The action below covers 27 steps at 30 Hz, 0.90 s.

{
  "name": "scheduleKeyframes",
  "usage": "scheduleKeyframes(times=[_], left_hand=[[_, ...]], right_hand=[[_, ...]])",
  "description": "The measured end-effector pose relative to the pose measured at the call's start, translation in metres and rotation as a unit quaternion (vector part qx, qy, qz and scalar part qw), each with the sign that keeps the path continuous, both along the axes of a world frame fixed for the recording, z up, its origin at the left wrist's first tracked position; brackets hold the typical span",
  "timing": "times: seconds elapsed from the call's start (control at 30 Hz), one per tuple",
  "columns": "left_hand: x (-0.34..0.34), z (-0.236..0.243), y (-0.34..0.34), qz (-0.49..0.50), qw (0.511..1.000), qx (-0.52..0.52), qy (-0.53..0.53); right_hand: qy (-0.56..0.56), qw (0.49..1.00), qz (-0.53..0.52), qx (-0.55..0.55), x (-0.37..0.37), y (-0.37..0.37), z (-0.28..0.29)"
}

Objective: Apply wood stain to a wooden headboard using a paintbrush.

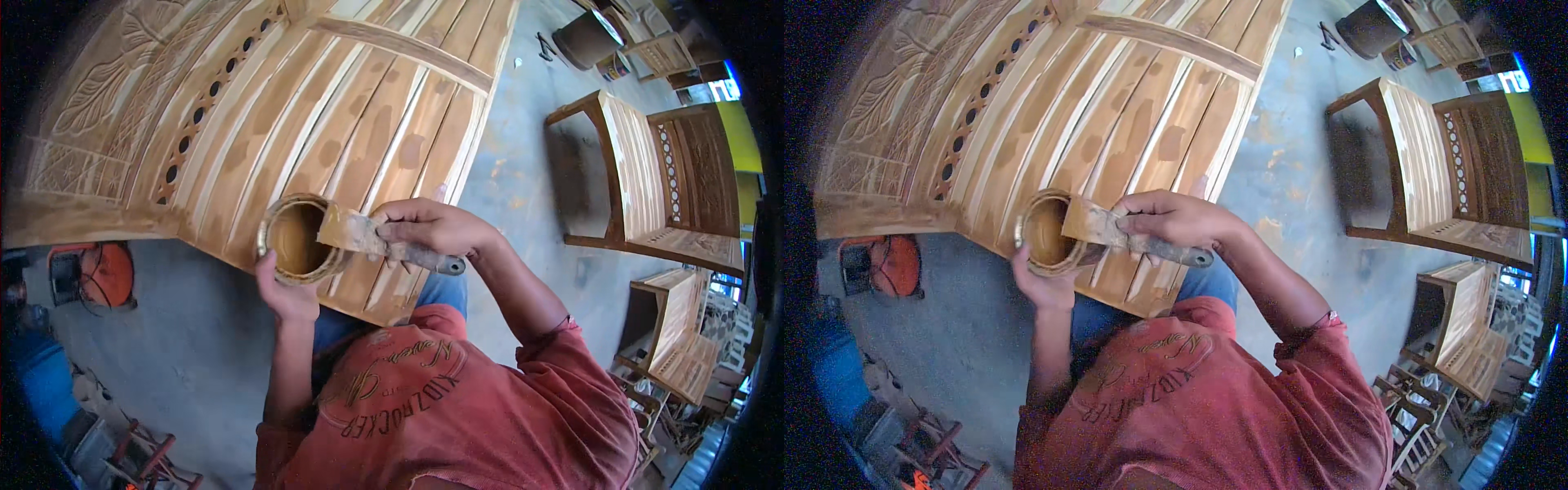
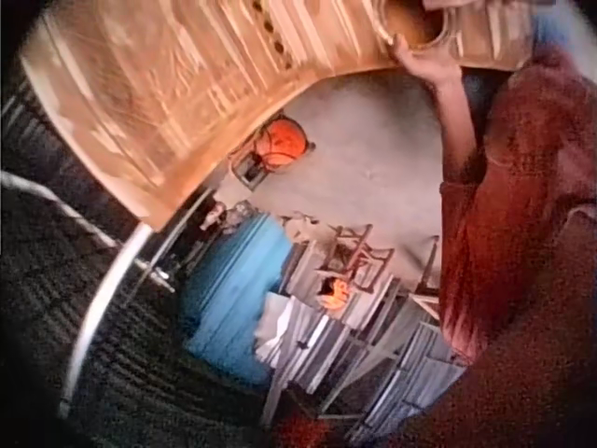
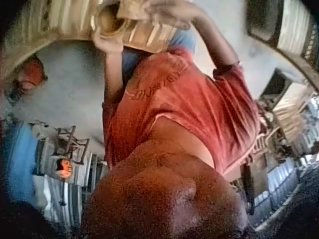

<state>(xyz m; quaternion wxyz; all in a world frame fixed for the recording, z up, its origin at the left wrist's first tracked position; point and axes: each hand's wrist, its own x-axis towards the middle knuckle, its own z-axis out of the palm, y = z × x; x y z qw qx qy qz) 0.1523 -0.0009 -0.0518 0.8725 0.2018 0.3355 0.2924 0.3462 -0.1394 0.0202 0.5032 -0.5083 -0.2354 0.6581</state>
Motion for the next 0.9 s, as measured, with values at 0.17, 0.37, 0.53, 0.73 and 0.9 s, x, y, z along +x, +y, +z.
scheduleKeyframes(times=[0.17, 0.37, 0.53, 0.73, 0.9], left_hand=[[0.003, 0.014, 0.018, 0.058, 0.997, -0.023, -0.051], [-0.031, 0.006, 0.029, 0.106, 0.993, 0.043, -0.009], [-0.068, -0.016, 0.018, 0.105, 0.994, -0.014, 0.009], [-0.072, -0.023, 0.005, 0.103, 0.993, -0.023, 0.042], [-0.074, -0.029, -0.011, 0.096, 0.995, -0.027, 0.022]], right_hand=[[0.186, 0.977, -0.092, 0.057, 0.010, -0.011, -0.050], [0.193, 0.973, -0.118, 0.038, 0.003, -0.011, -0.060], [0.266, 0.957, -0.118, 0.013, -0.025, -0.022, -0.075], [0.275, 0.951, -0.138, 0.041, -0.028, -0.034, -0.087], [0.012, 0.973, -0.228, -0.030, 0.044, -0.055, -0.075]])
